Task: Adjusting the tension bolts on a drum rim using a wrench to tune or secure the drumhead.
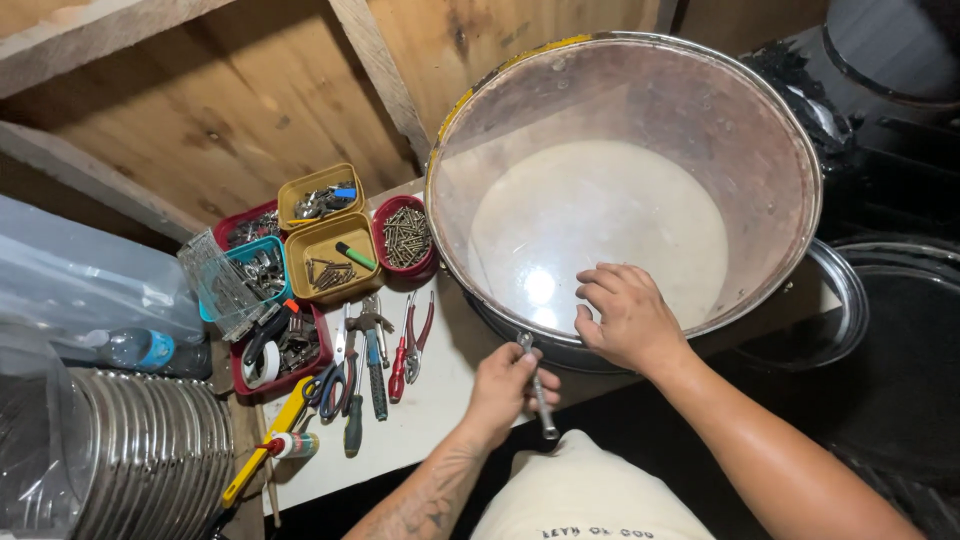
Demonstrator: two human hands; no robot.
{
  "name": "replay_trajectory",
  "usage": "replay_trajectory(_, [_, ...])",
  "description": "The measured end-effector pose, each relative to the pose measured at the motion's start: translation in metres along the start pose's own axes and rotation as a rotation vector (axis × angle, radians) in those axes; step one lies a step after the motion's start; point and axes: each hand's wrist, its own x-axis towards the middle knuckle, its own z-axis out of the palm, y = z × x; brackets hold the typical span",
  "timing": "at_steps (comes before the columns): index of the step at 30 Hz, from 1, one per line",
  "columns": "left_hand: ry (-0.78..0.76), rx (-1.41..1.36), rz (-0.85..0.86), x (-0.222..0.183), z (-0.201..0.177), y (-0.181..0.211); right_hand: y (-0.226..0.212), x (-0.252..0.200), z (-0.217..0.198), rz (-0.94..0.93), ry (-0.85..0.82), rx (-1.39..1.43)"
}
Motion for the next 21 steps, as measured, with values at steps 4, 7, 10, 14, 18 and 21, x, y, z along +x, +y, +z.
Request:
replay_trajectory(4, [0.176, -0.11, -0.084, -0.015, 0.044, 0.022, -0.009, 0.007, -0.015, -0.038, 0.031, 0.083])
replay_trajectory(7, [0.275, -0.223, -0.092, -0.016, 0.064, 0.028, -0.01, 0.007, -0.015, -0.028, 0.025, 0.083])
replay_trajectory(10, [0.348, -0.357, -0.098, -0.013, 0.075, 0.025, -0.009, 0.008, -0.016, -0.01, 0.002, 0.093])
replay_trajectory(14, [0.323, -0.409, -0.082, -0.024, 0.079, 0.031, -0.01, 0.007, -0.016, -0.029, 0.024, 0.099])
replay_trajectory(18, [0.215, -0.296, -0.127, -0.018, 0.046, 0.014, -0.009, 0.006, -0.016, -0.029, 0.015, 0.108])
replay_trajectory(21, [0.044, -0.108, -0.171, -0.019, 0.009, 0.03, -0.007, 0.003, -0.013, -0.041, -0.006, 0.087])
